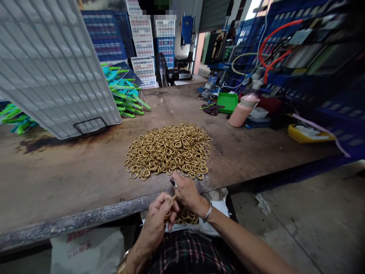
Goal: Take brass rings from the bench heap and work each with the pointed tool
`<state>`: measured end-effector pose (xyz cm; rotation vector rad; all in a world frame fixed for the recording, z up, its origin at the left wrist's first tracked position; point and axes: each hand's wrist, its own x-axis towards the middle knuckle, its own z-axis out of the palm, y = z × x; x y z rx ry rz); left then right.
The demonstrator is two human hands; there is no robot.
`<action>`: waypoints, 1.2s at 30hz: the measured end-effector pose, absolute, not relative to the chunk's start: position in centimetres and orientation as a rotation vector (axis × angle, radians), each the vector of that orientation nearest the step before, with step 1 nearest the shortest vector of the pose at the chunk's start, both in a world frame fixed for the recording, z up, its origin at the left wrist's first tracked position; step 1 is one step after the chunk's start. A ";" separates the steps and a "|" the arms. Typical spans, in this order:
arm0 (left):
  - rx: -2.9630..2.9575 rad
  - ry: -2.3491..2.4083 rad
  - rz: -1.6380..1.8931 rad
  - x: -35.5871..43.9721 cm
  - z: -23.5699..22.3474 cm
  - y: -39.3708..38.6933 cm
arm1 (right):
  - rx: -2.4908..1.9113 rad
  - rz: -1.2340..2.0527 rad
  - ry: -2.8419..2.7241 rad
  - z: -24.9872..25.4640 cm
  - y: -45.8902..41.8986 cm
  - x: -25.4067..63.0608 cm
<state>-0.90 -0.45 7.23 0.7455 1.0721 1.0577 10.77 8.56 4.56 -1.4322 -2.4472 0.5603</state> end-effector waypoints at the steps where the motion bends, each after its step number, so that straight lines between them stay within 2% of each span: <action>1: 0.654 1.046 1.089 -1.2 7.0 -0.1 | -1.478 0.513 -2.409 4.4 9.2 10.7; 7: 0.308 0.964 1.180 -2.9 5.6 0.7 | -1.720 0.312 -2.383 3.9 11.9 9.9; 13: 0.055 0.854 1.171 -3.5 4.8 1.4 | -1.753 0.269 -2.406 4.1 12.3 9.2; 20: 0.144 0.898 1.187 -3.5 5.1 2.6 | -1.654 0.309 -2.345 3.7 12.6 10.1; 24: 0.286 0.927 1.164 -2.8 5.3 3.4 | -1.578 0.393 -2.338 3.7 12.5 10.6; 28: 0.538 1.168 1.172 -2.2 5.1 4.3 | -1.515 0.545 -2.247 3.5 12.5 11.0; 36: 1.147 1.427 1.256 -2.0 4.5 6.1 | -1.323 1.145 -1.761 3.9 13.1 11.3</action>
